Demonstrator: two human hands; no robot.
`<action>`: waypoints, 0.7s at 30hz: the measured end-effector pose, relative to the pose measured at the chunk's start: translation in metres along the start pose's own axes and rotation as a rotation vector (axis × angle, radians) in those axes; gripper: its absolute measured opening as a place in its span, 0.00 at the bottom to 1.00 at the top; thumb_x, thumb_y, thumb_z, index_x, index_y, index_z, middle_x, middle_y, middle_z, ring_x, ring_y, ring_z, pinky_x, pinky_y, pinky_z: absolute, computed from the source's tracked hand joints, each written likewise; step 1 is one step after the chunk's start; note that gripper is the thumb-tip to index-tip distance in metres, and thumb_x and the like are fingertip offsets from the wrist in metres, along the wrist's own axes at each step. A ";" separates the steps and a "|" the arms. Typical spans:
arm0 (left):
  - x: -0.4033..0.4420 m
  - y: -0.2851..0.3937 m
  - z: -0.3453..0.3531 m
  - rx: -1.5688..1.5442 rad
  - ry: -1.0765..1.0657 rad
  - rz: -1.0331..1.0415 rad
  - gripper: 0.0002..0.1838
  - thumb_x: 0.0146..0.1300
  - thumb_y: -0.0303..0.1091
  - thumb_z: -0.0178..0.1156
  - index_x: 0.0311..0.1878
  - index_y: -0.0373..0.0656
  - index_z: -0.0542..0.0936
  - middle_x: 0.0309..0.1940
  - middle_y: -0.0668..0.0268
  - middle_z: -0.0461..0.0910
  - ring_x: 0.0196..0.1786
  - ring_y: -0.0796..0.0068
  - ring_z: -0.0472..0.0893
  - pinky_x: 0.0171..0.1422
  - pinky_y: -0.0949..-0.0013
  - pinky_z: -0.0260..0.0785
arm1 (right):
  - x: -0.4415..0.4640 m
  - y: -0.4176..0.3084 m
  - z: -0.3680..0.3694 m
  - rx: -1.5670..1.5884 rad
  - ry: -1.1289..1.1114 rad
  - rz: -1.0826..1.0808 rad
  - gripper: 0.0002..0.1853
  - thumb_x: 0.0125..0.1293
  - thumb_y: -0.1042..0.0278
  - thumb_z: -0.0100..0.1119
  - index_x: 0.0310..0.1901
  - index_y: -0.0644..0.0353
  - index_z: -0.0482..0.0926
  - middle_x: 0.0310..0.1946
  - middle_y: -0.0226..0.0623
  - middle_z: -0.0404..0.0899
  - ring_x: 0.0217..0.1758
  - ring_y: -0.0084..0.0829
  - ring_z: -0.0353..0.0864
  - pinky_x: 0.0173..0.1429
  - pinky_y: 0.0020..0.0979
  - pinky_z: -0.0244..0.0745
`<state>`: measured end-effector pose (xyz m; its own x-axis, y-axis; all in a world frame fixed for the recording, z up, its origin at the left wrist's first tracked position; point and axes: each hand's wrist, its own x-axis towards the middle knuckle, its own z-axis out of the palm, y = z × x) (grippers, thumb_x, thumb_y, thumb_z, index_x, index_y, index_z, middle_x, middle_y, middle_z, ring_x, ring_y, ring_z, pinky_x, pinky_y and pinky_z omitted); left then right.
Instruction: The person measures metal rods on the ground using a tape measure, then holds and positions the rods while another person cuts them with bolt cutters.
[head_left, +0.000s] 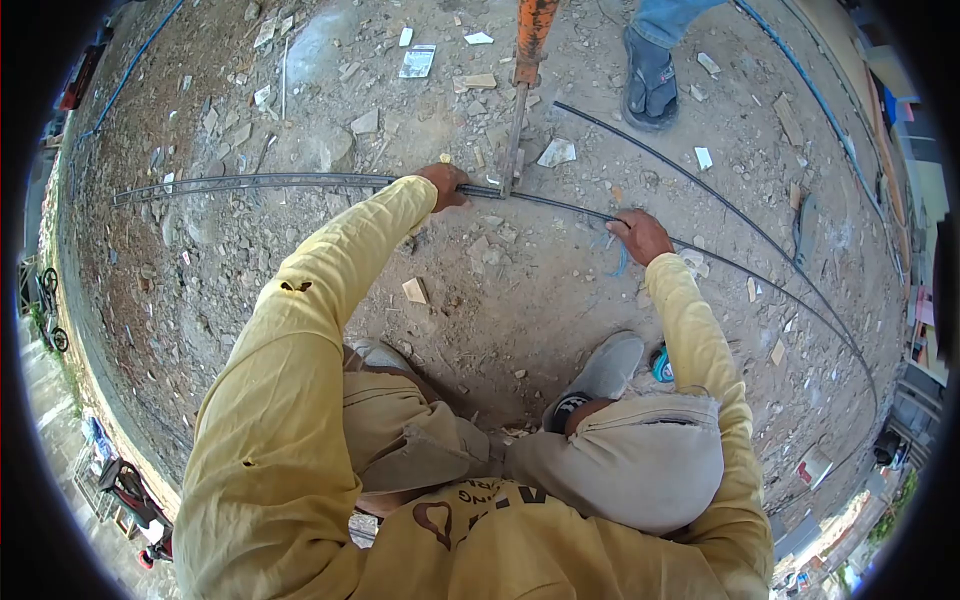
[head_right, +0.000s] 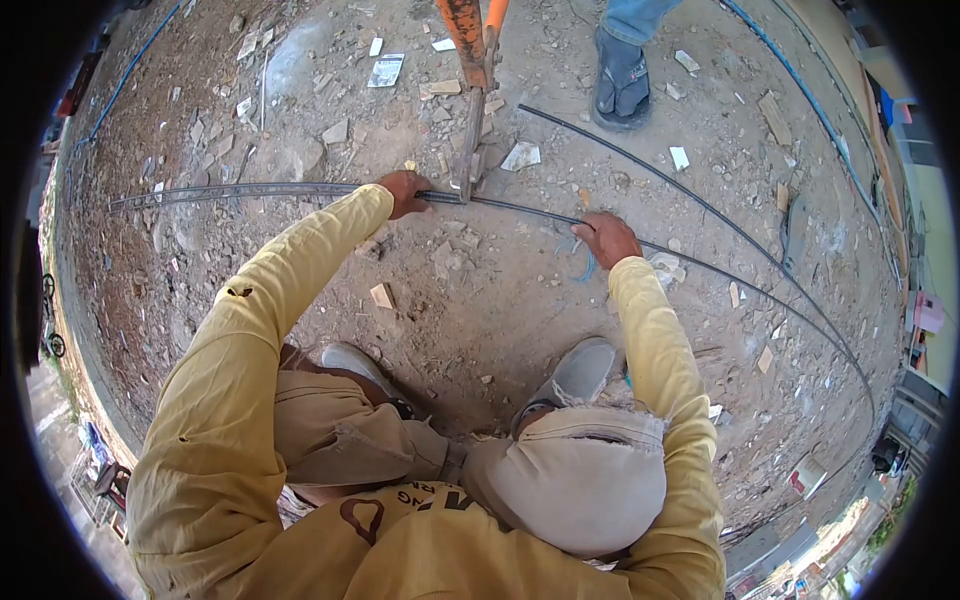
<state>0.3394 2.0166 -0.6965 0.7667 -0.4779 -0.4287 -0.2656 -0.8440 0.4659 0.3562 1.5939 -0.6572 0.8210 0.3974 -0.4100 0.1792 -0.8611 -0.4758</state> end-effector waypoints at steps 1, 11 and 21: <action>0.001 0.000 0.000 -0.013 -0.005 -0.018 0.21 0.57 0.43 0.65 0.51 0.42 0.81 0.44 0.53 0.82 0.50 0.49 0.80 0.57 0.54 0.71 | 0.003 0.000 -0.001 0.004 -0.019 0.004 0.21 0.65 0.48 0.58 0.46 0.59 0.82 0.44 0.50 0.80 0.53 0.52 0.76 0.58 0.45 0.69; 0.002 0.011 -0.026 -0.078 0.034 -0.172 0.22 0.55 0.42 0.68 0.48 0.37 0.80 0.42 0.49 0.82 0.48 0.49 0.81 0.54 0.55 0.71 | 0.012 -0.009 -0.019 -0.013 0.021 0.039 0.23 0.65 0.49 0.60 0.50 0.60 0.83 0.46 0.52 0.80 0.52 0.51 0.78 0.58 0.44 0.70; 0.000 0.015 -0.046 0.044 -0.037 -0.301 0.29 0.53 0.43 0.69 0.56 0.42 0.74 0.47 0.51 0.82 0.52 0.50 0.81 0.57 0.52 0.72 | 0.015 -0.006 -0.025 0.063 0.077 0.012 0.23 0.63 0.49 0.61 0.51 0.59 0.83 0.46 0.50 0.82 0.52 0.50 0.79 0.58 0.43 0.71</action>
<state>0.3621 2.0155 -0.6538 0.7930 -0.2128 -0.5708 -0.0556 -0.9584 0.2801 0.3811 1.5971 -0.6416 0.8623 0.3599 -0.3563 0.1371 -0.8431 -0.5199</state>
